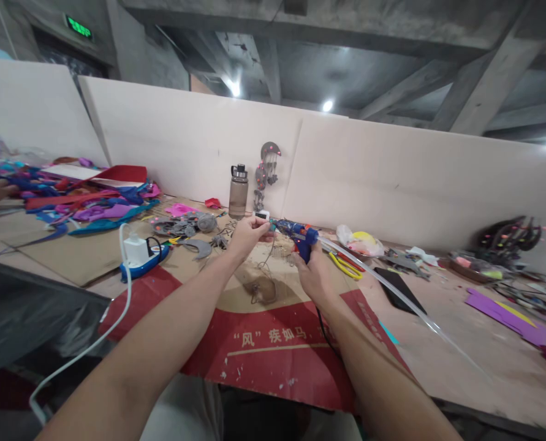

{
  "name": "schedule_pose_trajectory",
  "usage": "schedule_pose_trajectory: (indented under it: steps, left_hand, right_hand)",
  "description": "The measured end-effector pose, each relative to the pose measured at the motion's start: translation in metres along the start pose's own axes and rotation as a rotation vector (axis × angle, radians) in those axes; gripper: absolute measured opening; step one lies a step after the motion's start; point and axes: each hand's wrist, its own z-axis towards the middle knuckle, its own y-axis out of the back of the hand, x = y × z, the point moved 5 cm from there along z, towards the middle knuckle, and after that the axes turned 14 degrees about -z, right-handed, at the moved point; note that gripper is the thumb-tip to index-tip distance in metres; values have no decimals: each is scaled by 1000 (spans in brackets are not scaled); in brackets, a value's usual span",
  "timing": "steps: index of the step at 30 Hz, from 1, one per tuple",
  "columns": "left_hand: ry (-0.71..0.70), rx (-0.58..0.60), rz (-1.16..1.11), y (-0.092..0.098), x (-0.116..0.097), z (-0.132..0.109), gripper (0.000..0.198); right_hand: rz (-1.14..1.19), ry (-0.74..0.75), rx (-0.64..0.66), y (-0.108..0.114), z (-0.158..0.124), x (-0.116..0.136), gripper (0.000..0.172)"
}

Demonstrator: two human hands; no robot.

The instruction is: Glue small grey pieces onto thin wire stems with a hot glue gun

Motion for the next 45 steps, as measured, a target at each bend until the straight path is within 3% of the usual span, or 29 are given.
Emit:
schedule_pose_trajectory:
  steps: [7,15,22,45]
  left_hand:
    - [26,-20,-12,1,0,0,21]
    - [42,-28,-21,-2,-2,-3,21]
    - [41,-20,-14,-3,-3,-3,23]
    - [153,13,-139,2,1,0,13]
  right_hand:
    - [-20,-12,-14,1,1,-1,47]
    - [-21,7,-2,1,0,1,53]
    - [-53,-24,-6,3,1,0,42]
    - [77,-39,-23,1,1,-6,47]
